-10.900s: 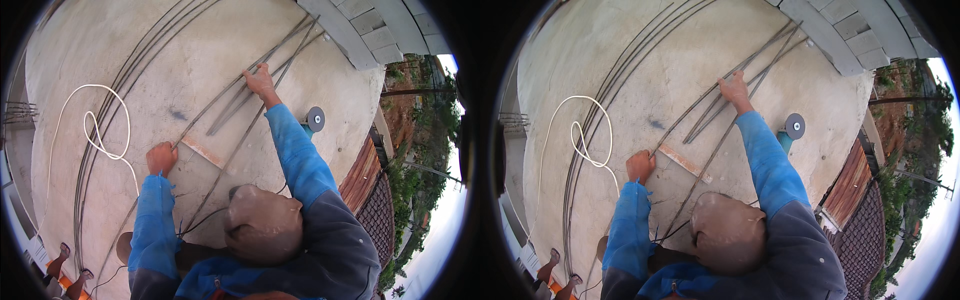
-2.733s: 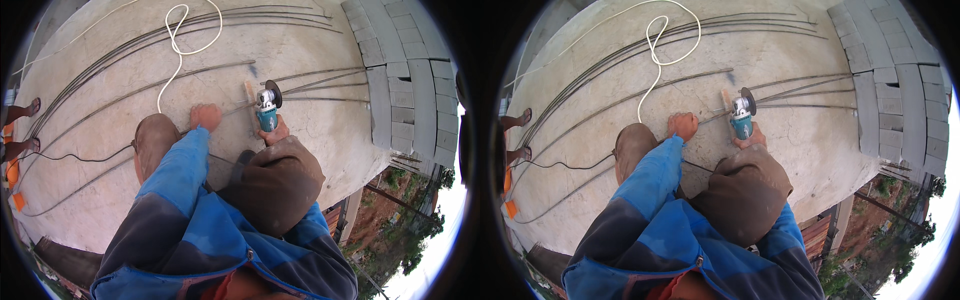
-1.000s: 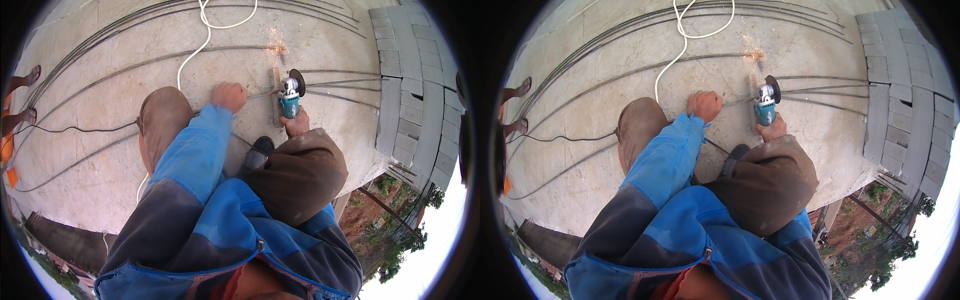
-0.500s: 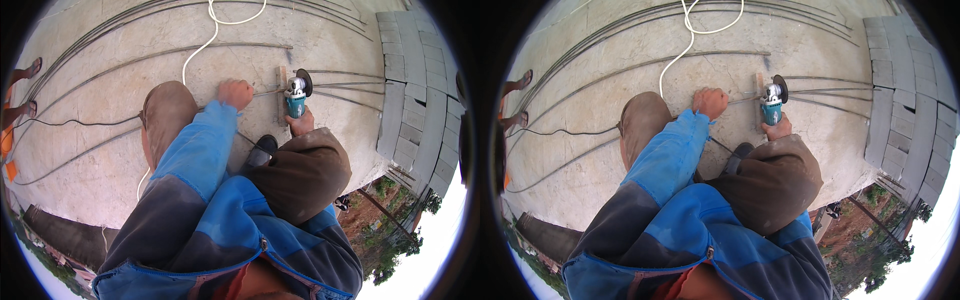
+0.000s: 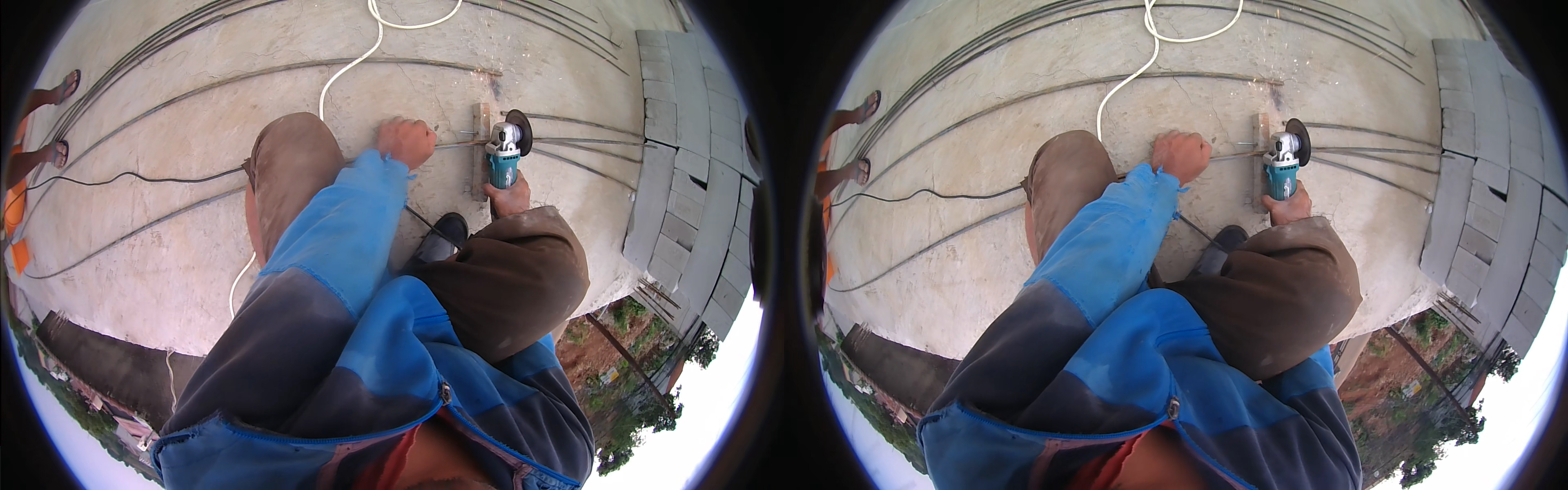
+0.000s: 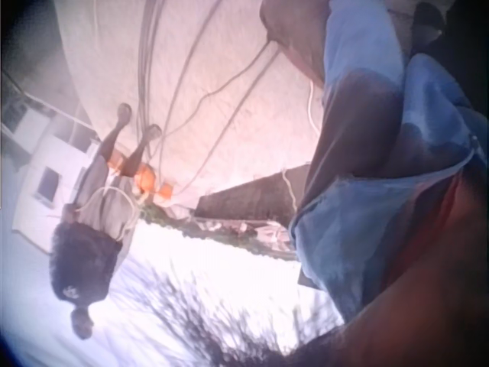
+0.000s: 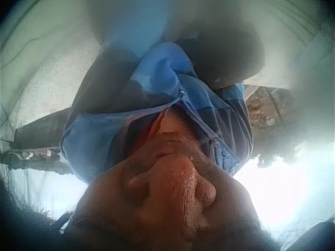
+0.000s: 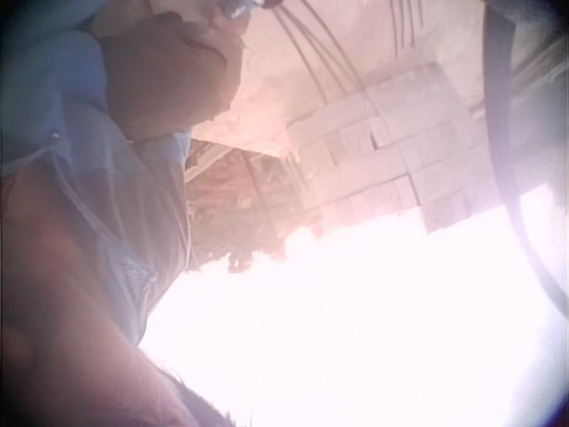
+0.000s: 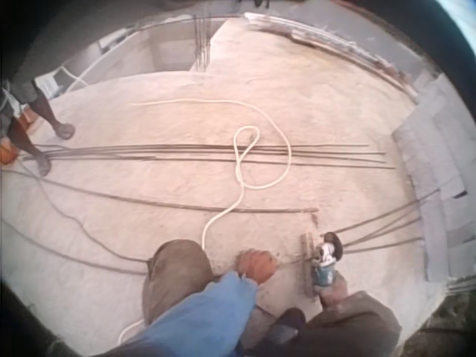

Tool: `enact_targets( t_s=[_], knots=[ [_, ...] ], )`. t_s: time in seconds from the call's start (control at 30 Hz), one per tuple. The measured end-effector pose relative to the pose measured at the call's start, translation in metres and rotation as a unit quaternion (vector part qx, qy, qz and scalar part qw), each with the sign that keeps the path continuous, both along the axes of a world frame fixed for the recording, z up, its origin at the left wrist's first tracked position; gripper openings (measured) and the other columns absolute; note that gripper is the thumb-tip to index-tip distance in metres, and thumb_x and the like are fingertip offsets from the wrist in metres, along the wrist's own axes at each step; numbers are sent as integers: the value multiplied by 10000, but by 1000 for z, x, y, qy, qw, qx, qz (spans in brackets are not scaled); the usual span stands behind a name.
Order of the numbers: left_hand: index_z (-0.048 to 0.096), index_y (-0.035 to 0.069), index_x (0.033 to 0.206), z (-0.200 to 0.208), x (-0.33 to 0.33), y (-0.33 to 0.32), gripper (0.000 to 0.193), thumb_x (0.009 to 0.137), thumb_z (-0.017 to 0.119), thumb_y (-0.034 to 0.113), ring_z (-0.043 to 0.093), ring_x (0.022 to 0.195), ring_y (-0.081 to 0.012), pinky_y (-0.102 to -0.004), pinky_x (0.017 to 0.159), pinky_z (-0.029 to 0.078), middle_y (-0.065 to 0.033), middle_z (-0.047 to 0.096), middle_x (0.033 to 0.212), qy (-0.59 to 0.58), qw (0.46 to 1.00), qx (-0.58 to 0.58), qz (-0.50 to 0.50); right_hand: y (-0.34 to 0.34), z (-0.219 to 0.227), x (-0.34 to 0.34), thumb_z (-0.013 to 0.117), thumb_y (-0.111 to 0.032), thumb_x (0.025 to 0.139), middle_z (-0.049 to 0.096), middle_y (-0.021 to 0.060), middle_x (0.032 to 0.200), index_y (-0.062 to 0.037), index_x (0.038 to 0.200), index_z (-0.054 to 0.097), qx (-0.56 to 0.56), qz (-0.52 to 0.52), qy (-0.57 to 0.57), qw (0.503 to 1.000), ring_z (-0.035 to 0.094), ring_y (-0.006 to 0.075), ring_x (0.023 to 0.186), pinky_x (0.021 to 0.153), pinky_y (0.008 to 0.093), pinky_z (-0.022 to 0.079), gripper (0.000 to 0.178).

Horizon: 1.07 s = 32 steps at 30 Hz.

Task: The person sits on a concrete floor and uses an angle grinder to cut several metal rods. They position the rods, cut them to length, and move the cut pieces aside.

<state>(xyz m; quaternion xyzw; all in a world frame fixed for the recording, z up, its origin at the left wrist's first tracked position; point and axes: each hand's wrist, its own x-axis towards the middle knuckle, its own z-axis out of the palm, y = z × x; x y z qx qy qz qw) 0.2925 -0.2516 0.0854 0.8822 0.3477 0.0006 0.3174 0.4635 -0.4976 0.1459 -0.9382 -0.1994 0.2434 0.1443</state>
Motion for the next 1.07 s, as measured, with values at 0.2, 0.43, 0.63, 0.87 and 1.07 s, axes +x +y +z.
enact_targets(
  t_s=[0.2, 0.43, 0.63, 0.87, 1.07],
  knots=[
    [843, 78, 931, -4, 0, -3, 365, 1027, 601, 334, 757, 1030, -370, -575, 978, 530, -152, 841, 976, -18, 999, 19, 20, 4, 6, -1, 912, -320, 761, 800, 278, 1166, 6, 1262, 721, -3, -3, 24, 1000, 779, 451, 1126, 1005, 527, 598, 627],
    [843, 81, 904, -10, 0, -4, 358, 1019, 615, 331, 763, 1010, -369, -572, 958, 536, -162, 838, 955, -19, 999, 41, 24, 5, 9, 0, 896, -299, 784, 797, 278, 1147, 7, 1249, 721, 7, 13, 34, 999, 775, 457, 1111, 995, 528, 598, 583],
    [848, 82, 911, -8, 3, -6, 359, 1020, 616, 334, 764, 1006, -371, -570, 957, 537, -162, 839, 960, -16, 999, 42, 17, 0, 2, 2, 921, -290, 737, 802, 245, 1084, 4, 1226, 739, 27, 9, 10, 1000, 785, 418, 1039, 954, 508, 598, 599],
    [854, 82, 924, -6, 1, -3, 373, 1026, 604, 340, 762, 1028, -369, -568, 968, 533, -154, 842, 988, 8, 999, 34, 6, 1, 0, 2, 922, -294, 746, 806, 241, 1083, 6, 1221, 741, 17, 1, 15, 1000, 787, 416, 1040, 958, 507, 599, 591],
    [860, 89, 969, -11, 3, -4, 366, 1021, 615, 357, 765, 1039, -369, -576, 990, 529, -159, 846, 1002, 5, 1000, 28, 11, -1, -5, 4, 922, -301, 751, 810, 244, 1111, 4, 1234, 738, 3, 6, 0, 1000, 788, 415, 1067, 977, 511, 595, 600]
  ],
)
